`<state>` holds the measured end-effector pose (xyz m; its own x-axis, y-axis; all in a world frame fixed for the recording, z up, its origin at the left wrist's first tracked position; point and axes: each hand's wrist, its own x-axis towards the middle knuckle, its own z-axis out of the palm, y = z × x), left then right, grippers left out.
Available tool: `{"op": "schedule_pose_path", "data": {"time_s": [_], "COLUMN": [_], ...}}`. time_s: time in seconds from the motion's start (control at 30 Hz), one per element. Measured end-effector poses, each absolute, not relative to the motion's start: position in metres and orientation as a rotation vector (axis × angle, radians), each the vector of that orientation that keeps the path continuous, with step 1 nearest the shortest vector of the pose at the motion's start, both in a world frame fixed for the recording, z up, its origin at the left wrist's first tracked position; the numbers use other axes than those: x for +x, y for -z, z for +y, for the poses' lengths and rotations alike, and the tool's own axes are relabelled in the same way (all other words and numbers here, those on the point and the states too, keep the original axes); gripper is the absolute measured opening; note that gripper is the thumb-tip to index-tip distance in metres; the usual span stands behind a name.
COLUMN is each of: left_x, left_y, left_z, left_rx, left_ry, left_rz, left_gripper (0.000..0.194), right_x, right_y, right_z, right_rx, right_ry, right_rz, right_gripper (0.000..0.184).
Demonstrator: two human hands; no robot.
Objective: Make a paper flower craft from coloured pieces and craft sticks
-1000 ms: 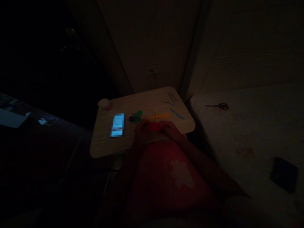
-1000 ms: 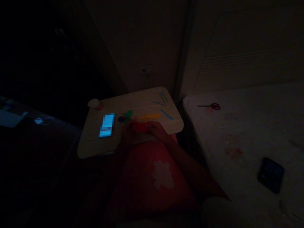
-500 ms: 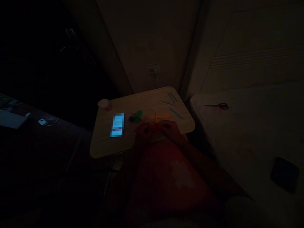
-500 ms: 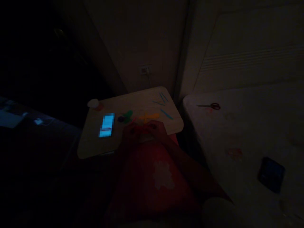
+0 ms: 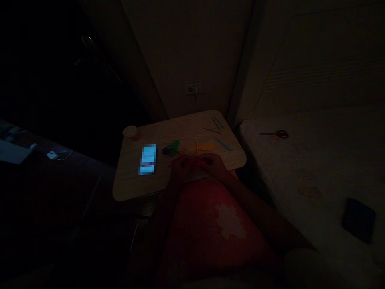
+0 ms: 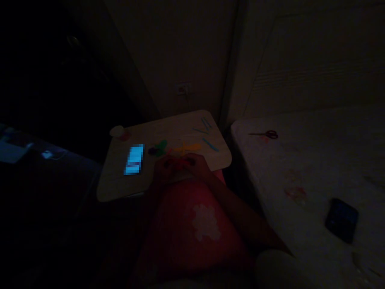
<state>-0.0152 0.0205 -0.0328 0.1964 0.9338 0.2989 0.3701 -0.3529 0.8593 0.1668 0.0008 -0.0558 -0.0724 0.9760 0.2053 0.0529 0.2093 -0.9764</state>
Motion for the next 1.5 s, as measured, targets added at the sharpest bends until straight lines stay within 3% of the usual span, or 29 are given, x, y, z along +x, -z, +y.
{"op": "schedule_pose_path", "data": {"time_s": [0.17, 0.47, 0.8, 1.13, 1.5], "left_x": [-0.018, -0.013, -0.013, -0.011, -0.013], "left_y": [0.034, 0.03, 0.03, 0.026, 0.026], "left_z": [0.021, 0.018, 0.015, 0.011, 0.01], "left_rx": [1.809, 1.739, 1.376, 2.236, 2.246], "left_ry": [-1.176, -1.111, -1.515, -1.05, -1.259], "left_rz": [1.228, 1.15, 1.412, 1.123, 1.148], "left_gripper": [0.013, 0.01, 0.016, 0.011, 0.02], "right_x": [0.166, 0.166, 0.179, 0.181, 0.166], "right_y": [0.054, 0.048, 0.053, 0.042, 0.049], "right_z": [0.001, -0.003, 0.01, 0.005, -0.003], "right_rx": [-1.043, -1.067, -1.104, -1.086, -1.005], "right_ry": [-1.108, -1.082, -0.852, -0.898, -0.936], "right_rz": [-1.307, -1.37, -0.684, -1.061, -1.288], "right_gripper": [0.028, 0.017, 0.027, 0.027, 0.02]}}
